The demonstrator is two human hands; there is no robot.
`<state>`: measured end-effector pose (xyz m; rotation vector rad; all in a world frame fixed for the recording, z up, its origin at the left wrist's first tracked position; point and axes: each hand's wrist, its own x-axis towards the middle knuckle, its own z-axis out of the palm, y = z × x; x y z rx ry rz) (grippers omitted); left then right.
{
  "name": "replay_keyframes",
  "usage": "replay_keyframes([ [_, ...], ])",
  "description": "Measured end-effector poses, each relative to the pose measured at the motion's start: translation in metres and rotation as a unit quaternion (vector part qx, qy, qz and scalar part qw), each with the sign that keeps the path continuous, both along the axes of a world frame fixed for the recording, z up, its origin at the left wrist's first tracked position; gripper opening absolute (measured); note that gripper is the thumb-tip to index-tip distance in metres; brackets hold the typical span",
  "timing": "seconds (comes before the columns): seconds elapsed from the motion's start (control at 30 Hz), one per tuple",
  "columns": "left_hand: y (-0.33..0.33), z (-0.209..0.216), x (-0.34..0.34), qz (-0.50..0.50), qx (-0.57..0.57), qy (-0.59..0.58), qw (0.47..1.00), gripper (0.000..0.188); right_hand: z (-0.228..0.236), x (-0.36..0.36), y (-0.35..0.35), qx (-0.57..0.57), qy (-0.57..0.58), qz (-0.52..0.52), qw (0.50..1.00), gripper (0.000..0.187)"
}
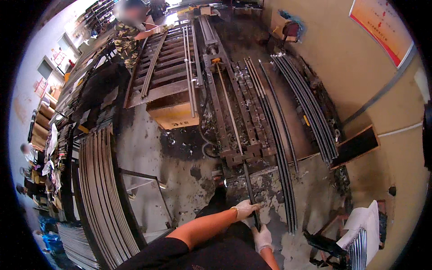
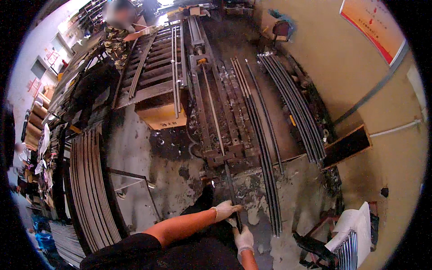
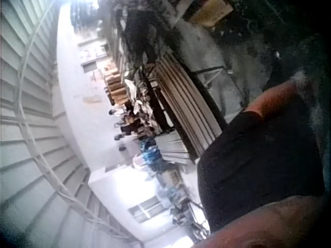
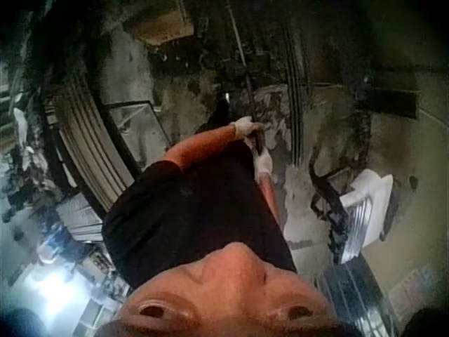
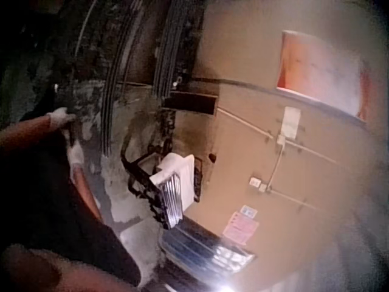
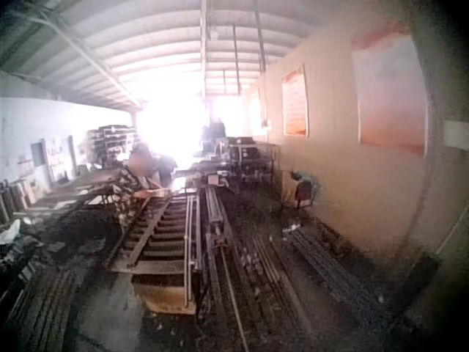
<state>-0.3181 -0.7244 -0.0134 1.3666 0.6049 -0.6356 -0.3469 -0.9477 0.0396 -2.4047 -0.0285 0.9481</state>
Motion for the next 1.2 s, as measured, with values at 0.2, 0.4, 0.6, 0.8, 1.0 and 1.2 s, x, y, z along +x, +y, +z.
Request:
replay_keyframes([
  [0.2,-0.01,0.029,-0.007,0.042,0.063,0.021,0.997,0.057,0.019,0.002,0.005,-0.002,0.008,0.02,1.0,0.061],
  [0.4,-0.019,0.0,-0.003,0.051,0.088,0.051,0.993,0.058,0.03,-0.004,-0.004,0.016,0.004,0.012,1.0,0.062],
  [0.6,-0.015,-0.008,-0.003,0.028,0.08,0.004,0.996,0.052,0.016,0.0,-0.003,0.056,0.016,-0.013,0.998,0.06],
  [0.8,0.011,0.028,0.009,-0.084,0.028,0.014,0.996,0.048,0.007,0.002,0.005,0.022,-0.003,-0.013,1.0,0.06],
  [1.0,0.05,0.013,0.03,0.116,-0.257,0.128,0.951,0.047,0.01,-0.003,0.012,-0.031,-0.007,-0.038,0.999,0.046],
  [1.2,0.113,0.02,0.067,0.216,-0.276,0.106,0.931,0.038,0.024,-0.034,-0.011,-0.106,0.057,-0.096,0.988,0.042],
])
